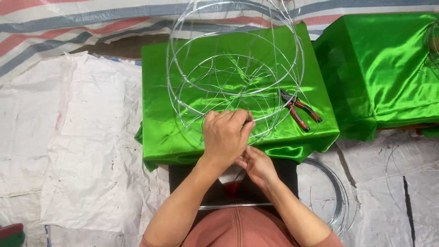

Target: Assembling a wire frame by manually joining and securing metal wires with pliers.

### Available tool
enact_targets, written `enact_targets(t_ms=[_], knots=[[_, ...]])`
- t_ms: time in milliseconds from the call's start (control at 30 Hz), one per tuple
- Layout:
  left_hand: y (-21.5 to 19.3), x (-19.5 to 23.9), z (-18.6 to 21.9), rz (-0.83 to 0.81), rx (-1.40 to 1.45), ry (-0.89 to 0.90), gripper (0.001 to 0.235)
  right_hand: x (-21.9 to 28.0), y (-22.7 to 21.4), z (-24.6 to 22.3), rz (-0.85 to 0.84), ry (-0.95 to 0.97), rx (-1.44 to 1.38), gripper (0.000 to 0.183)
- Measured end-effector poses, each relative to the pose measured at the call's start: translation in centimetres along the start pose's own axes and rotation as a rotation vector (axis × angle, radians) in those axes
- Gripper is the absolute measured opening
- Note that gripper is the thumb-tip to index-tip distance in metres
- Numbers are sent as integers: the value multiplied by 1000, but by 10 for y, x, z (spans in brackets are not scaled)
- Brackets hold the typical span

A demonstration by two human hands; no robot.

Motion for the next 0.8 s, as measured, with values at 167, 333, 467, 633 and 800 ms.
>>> enact_targets(t_ms=[167, 333, 467, 633, 800], knots=[[-33, -12, 7, -21, 102, -60, 19, -13, 19, -30, 58, -84, -67, 17], [-31, -13, -9, -113, 140, -69, 20, -100, 5, -27, 77, -153, -96, 13], [-13, -10, -24, -225, 89, -100, 27, -190, -26, 3, 69, -183, -36, 16], [15, -18, -60, -288, 55, -227, 18, -133, 11, -28, 95, -159, 96, 36], [16, -45, -78, -336, 22, -368, 13, -51, 43, -65, 20, -126, 273, 65]])
Point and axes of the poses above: each hand's wrist, its own x-axis away from the middle knuckle, its own y-axis out of the palm, z = x × y, the point moved 2 cm from there along -x, towards the middle knuckle, and after that the axes turned 7 degrees about x, right-handed, at the moved point
